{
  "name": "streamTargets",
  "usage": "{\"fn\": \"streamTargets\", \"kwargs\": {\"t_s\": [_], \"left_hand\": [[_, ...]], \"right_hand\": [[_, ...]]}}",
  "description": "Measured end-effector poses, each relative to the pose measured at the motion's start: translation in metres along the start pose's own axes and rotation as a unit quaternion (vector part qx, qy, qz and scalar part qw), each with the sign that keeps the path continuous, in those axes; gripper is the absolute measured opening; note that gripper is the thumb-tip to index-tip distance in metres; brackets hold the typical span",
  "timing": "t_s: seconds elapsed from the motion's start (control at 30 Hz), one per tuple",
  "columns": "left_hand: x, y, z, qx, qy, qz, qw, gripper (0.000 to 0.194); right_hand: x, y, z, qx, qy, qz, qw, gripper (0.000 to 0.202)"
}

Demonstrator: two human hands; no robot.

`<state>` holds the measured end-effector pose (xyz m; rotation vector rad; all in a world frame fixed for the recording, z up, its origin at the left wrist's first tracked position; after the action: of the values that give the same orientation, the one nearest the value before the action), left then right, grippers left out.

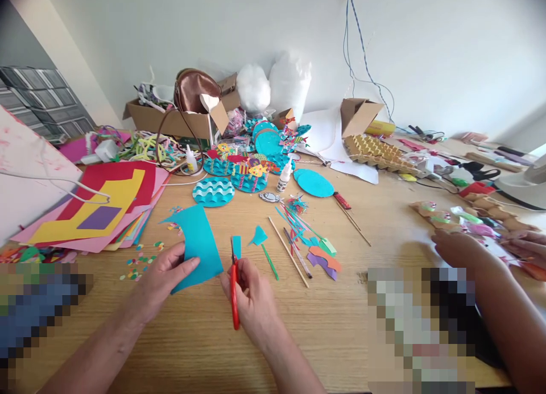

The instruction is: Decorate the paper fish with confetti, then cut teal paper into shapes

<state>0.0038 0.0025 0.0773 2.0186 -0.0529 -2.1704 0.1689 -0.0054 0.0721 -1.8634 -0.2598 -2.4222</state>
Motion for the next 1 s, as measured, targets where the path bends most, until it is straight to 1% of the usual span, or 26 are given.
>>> {"fn": "streamTargets", "kwargs": {"t_s": [0.1, 0.2, 0.4, 0.7, 0.87, 1.0], "left_hand": [[-0.003, -0.004, 0.009, -0.042, 0.015, -0.016, 0.999, 0.019], [-0.003, -0.006, 0.010, -0.061, 0.040, -0.028, 0.997, 0.019], [-0.002, -0.005, 0.002, -0.065, 0.062, -0.023, 0.996, 0.019], [-0.002, -0.005, 0.002, -0.066, 0.042, -0.030, 0.996, 0.019], [-0.003, -0.005, -0.003, -0.051, 0.056, -0.013, 0.997, 0.019], [-0.006, -0.004, -0.005, -0.040, 0.063, -0.012, 0.997, 0.017]], "right_hand": [[-0.005, 0.014, 0.004, 0.059, 0.079, -0.009, 0.995, 0.027], [-0.010, 0.022, 0.003, 0.081, 0.113, -0.012, 0.990, 0.028], [-0.004, 0.022, -0.006, 0.085, 0.123, -0.001, 0.989, 0.031], [0.003, 0.015, -0.009, 0.093, 0.114, -0.002, 0.989, 0.033], [0.003, 0.014, -0.009, 0.091, 0.119, -0.002, 0.989, 0.034], [0.002, 0.015, -0.009, 0.090, 0.113, 0.006, 0.990, 0.034]]}}
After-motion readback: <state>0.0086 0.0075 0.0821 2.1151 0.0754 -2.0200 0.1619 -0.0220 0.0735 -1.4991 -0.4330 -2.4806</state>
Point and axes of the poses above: each hand's wrist, its own y-axis away from the middle knuckle, its own z-axis out of the back of the hand, x = y × z, the point moved 3 cm from there along -y, towards the middle knuckle, and after that the axes turned 7 degrees about -x, right-handed, at the moved point
